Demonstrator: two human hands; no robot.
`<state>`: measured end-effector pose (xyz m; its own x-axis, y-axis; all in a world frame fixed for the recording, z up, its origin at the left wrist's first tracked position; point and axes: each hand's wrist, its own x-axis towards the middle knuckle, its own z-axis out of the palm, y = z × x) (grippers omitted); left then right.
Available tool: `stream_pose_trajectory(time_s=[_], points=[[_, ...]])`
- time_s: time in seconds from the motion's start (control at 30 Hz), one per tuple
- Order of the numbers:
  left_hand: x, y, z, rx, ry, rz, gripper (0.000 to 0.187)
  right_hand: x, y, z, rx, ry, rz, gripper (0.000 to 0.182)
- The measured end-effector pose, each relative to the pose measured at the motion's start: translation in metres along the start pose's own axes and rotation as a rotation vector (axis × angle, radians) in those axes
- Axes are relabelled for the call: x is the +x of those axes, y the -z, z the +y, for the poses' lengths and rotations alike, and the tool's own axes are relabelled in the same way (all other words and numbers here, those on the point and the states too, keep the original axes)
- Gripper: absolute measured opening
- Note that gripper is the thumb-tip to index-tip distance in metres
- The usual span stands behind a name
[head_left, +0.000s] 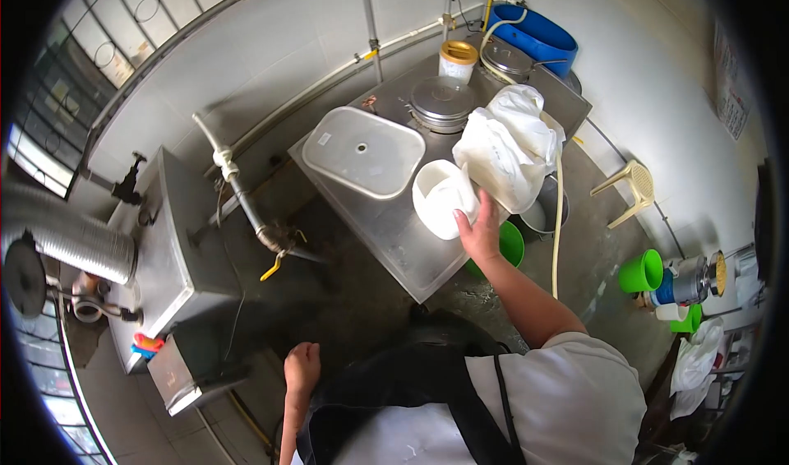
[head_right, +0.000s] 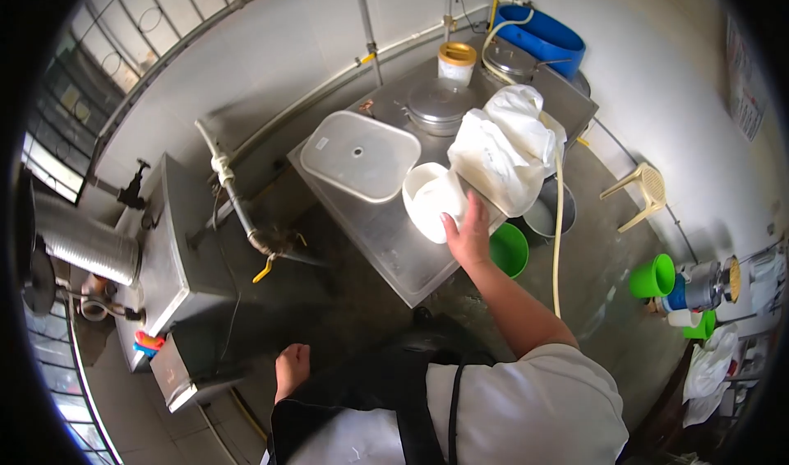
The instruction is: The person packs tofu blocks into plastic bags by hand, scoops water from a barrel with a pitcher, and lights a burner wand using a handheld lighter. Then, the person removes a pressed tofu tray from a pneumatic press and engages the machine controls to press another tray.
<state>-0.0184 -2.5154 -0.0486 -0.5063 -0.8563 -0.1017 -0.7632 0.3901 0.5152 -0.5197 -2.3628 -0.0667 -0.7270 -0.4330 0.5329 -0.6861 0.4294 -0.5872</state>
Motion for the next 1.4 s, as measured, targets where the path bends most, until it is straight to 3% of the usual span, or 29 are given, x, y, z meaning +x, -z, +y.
stream_pose_trajectory(time_s=[0.03, 0.07, 0.13, 0.2, 0.3, 0.4, 0.47, 0.5, 0.53, 0.6, 0.67, 0.7, 0.73, 0.77, 0.83, 0.87, 0.9, 0.93, 0.97, 1.03, 1.17, 1.27, 1.33, 1.4], points=[[0.015, -0.011, 0.014, -0.004, -0.083, -0.046, 0.023, 0.008, -0.003, 0.007, 0.024, 0.023, -0.087, 0.061], [0.031, -0.022, 0.028, -0.011, -0.17, -0.095, 0.022, 0.01, -0.01, 0.009, 0.011, 0.06, -0.04, 0.044], [0.067, -0.038, 0.062, 0.002, -0.243, -0.194, 0.022, 0.012, -0.008, -0.002, 0.019, 0.087, -0.107, 0.04], [0.099, -0.056, 0.096, -0.033, -0.49, -0.163, 0.022, 0.007, 0.003, -0.018, 0.124, 0.073, -0.201, 0.042], [0.158, -0.083, 0.123, -0.03, -0.646, -0.167, 0.024, -0.01, 0.037, -0.038, 0.258, 0.069, -0.299, 0.044], [0.223, -0.1, 0.15, 0.036, -0.642, -0.16, 0.029, -0.033, 0.067, -0.018, 0.243, 0.0, -0.303, 0.043], [0.275, -0.119, 0.15, 0.183, -0.627, -0.191, 0.035, -0.061, 0.084, 0.017, 0.256, -0.337, -0.727, 0.046], [0.305, -0.14, 0.137, 0.222, -0.659, -0.154, 0.045, -0.084, 0.09, 0.038, 0.102, -0.397, -0.807, 0.048], [0.341, -0.158, 0.129, 0.283, -0.584, -0.273, 0.059, -0.106, 0.101, 0.053, -0.049, -0.461, -0.889, 0.051], [0.361, -0.159, 0.15, 0.401, -0.589, -0.305, 0.073, -0.134, 0.136, 0.057, -0.349, -0.721, -1.152, 0.054], [0.37, -0.162, 0.178, 0.431, -0.473, -0.336, 0.087, -0.195, 0.16, 0.075, -0.456, -0.808, -1.202, 0.056], [0.402, -0.192, 0.147, 0.48, -0.624, -0.261, 0.097, -0.217, 0.171, 0.074, -0.417, -0.923, -1.147, 0.057], [0.398, -0.187, 0.162, 0.462, -0.545, -0.339, 0.101, -0.24, 0.183, 0.071, -0.378, -1.039, -1.084, 0.058], [0.403, -0.193, 0.16, 0.542, -0.623, -0.369, 0.099, -0.266, 0.196, 0.066, -0.383, -1.094, -1.046, 0.058], [0.405, -0.209, 0.153, 0.691, -0.63, -0.355, 0.092, -0.32, 0.212, 0.052, -0.254, -1.288, -0.739, 0.06], [0.399, -0.207, 0.154, 0.66, -0.638, -0.321, 0.088, -0.343, 0.218, 0.045, -0.264, -1.327, -0.705, 0.06], [0.414, -0.217, 0.133, 0.61, -0.834, -0.233, 0.081, -0.363, 0.222, 0.038, -0.256, -1.401, -0.697, 0.062], [0.412, -0.21, 0.142, 0.646, -0.821, -0.272, 0.076, -0.381, 0.224, 0.03, -0.245, -1.473, -0.691, 0.063], [0.407, -0.192, 0.153, 0.687, -0.806, -0.312, 0.072, -0.395, 0.225, 0.018, -0.311, -1.467, -0.668, 0.063], [0.413, -0.188, 0.137, 0.567, -0.609, -0.18, 0.07, -0.406, 0.227, 0.0, -0.275, -1.545, -0.647, 0.064], [0.435, -0.183, 0.13, 0.604, -0.597, -0.176, 0.067, -0.403, 0.227, 0.002, -0.154, -1.642, -0.506, 0.063], [0.425, -0.171, 0.152, 0.73, -0.413, -0.342, 0.07, -0.407, 0.225, 0.025, -0.199, -1.608, -0.236, 0.061], [0.434, -0.183, 0.129, 0.845, -0.529, -0.398, 0.081, -0.407, 0.226, 0.048, -0.234, -1.566, -0.157, 0.063], [0.414, -0.174, 0.128, 0.766, -0.676, -0.462, 0.077, -0.392, 0.236, 0.071, -0.275, -1.506, -0.081, 0.065]])
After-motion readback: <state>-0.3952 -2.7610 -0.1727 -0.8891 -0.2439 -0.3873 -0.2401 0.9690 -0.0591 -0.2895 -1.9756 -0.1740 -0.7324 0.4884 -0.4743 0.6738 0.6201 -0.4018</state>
